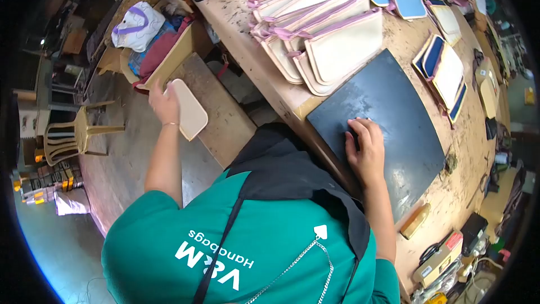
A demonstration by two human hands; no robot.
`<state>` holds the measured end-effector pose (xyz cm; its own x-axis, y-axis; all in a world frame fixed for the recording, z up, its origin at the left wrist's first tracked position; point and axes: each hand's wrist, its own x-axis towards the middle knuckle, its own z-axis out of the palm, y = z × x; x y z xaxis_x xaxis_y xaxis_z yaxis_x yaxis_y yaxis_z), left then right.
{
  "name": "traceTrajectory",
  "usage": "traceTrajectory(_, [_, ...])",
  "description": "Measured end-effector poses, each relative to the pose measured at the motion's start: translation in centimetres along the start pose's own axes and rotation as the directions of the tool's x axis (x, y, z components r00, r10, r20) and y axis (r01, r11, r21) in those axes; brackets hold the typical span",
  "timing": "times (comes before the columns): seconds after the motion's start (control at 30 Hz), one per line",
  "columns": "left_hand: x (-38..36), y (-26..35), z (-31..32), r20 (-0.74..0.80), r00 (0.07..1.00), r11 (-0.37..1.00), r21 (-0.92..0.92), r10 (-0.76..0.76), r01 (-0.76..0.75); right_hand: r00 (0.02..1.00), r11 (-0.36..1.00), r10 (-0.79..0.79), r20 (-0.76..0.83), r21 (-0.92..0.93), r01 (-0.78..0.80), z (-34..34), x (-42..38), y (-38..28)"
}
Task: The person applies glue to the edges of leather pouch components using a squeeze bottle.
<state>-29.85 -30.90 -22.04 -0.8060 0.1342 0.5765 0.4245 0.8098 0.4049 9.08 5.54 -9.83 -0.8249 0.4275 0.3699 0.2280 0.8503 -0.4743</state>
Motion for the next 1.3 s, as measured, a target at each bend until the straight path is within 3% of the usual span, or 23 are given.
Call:
traceTrajectory(0.03, [1.8,7.7,-1.3,0.031,0.994,0.989,-0.104,0.109,-0.105,1.000,1.000,0.005,0.005,-0.003,-0.005,0.0,0.0,0.0])
traceTrajectory(0.07, [3.0,13.1,-1.4,-0.046,0.936,0.907,-0.235,0.348,-0.349,1.000,1.000,0.003,0.011,-0.010,-0.003,0.0,-0.1,0.1])
traceTrajectory(0.13, [4.1,23.2,-3.1,-0.056,0.754,0.648,-0.471,0.655,-0.598,0.999,1.000,0.010,0.035,-0.024,-0.010,-0.2,-0.1,-0.1])
traceTrajectory(0.17, [4.2,27.4,-3.3,-0.103,0.679,0.491,-0.615,0.726,-0.618,0.999,1.000,0.013,0.045,-0.029,-0.012,-0.3,-0.1,-0.2])
traceTrajectory(0.23, [3.9,34.4,-1.2,-0.157,0.598,0.341,-0.696,0.786,-0.632,0.999,1.000,-0.004,0.052,-0.022,0.006,-0.7,-0.3,-0.4])
traceTrajectory(0.3, [3.0,39.8,1.4,-0.050,0.657,0.485,-0.634,0.752,-0.603,0.998,0.999,-0.015,0.054,-0.029,0.017,-1.3,-0.8,-0.8])
traceTrajectory(0.37, [3.0,42.7,4.6,0.135,0.635,0.629,-0.393,0.761,-0.670,0.994,0.998,0.061,0.087,0.004,-0.061,-2.4,-1.4,-1.1])
traceTrajectory(0.4, [3.3,43.8,5.0,0.222,0.631,0.669,-0.254,0.743,-0.699,0.986,0.991,0.125,0.106,0.034,-0.129,-3.1,-1.9,-1.2])
traceTrajectory(0.5, [3.2,44.2,5.1,0.229,0.615,0.640,-0.465,0.755,-0.612,0.962,0.948,0.262,0.080,0.164,-0.272,-5.0,-4.0,-0.2])
traceTrajectory(0.53, [2.9,44.2,4.0,0.175,0.625,0.592,-0.582,0.761,-0.558,0.953,0.929,0.296,0.060,0.214,-0.302,-5.6,-4.6,0.5])
traceTrajectory(0.6, [2.1,44.3,0.4,0.131,0.545,0.427,-0.779,0.828,-0.460,0.914,0.890,0.390,-0.110,0.298,-0.344,-7.0,-5.1,1.1])
traceTrajectory(0.67, [1.1,44.4,-3.6,0.016,0.394,0.179,-0.908,0.919,-0.380,0.855,0.887,0.426,-0.295,0.323,-0.330,-8.2,-5.2,2.4])
traceTrajectory(0.7, [0.6,44.6,-5.5,0.015,0.319,0.127,-0.933,0.948,-0.336,0.812,0.885,0.451,-0.369,0.305,-0.353,-9.3,-4.2,1.4])
traceTrajectory(0.77, [-0.4,45.0,-8.5,-0.003,0.165,0.036,-0.971,0.986,-0.234,0.812,0.799,0.482,-0.328,0.545,-0.254,-10.6,-3.4,1.3])
traceTrajectory(0.8, [-1.1,45.1,-9.0,0.014,0.110,0.032,-0.986,0.994,-0.165,0.828,0.703,0.540,-0.155,0.624,-0.341,-11.9,-3.4,0.8])
traceTrajectory(0.83, [-1.7,45.5,-9.3,0.027,0.052,0.031,-0.995,0.998,-0.096,0.832,0.692,0.535,-0.144,0.640,-0.334,-12.3,-3.7,1.1])
traceTrajectory(0.87, [-2.3,45.7,-9.1,0.035,0.084,0.038,-0.999,0.996,-0.025,0.836,0.680,0.532,-0.134,0.656,-0.327,-12.6,-4.2,1.3])
traceTrajectory(0.93, [-2.6,46.3,-9.6,0.099,0.030,0.094,-0.988,0.995,0.120,0.856,0.690,0.475,-0.204,0.690,-0.219,-12.5,-4.2,0.2])
traceTrajectory(0.97, [-2.8,46.6,-9.8,0.129,0.000,0.126,-0.973,0.992,0.192,0.859,0.742,0.465,-0.216,0.624,-0.245,-12.9,-4.4,-0.4])
traceTrajectory(1.07, [-3.7,46.8,-9.9,0.152,-0.066,0.162,-0.963,0.986,0.216,0.841,0.845,0.463,-0.279,0.426,-0.323,-14.2,-5.6,-2.8])
traceTrajectory(1.1, [-3.9,46.9,-10.1,0.160,-0.098,0.180,-0.952,0.982,0.247,0.810,0.829,0.486,-0.329,0.466,-0.308,-14.6,-5.8,-3.0])
traceTrajectory(1.23, [-4.3,46.7,-9.8,0.078,-0.067,0.089,-0.979,0.995,0.184,0.678,0.744,0.586,-0.444,0.626,-0.233,-16.9,-7.7,-2.1])
traceTrajectory(1.3, [-4.8,46.6,-9.9,0.049,-0.047,0.053,-0.994,0.998,0.093,0.683,0.754,0.583,-0.440,0.607,-0.252,-17.0,-8.2,-1.9])
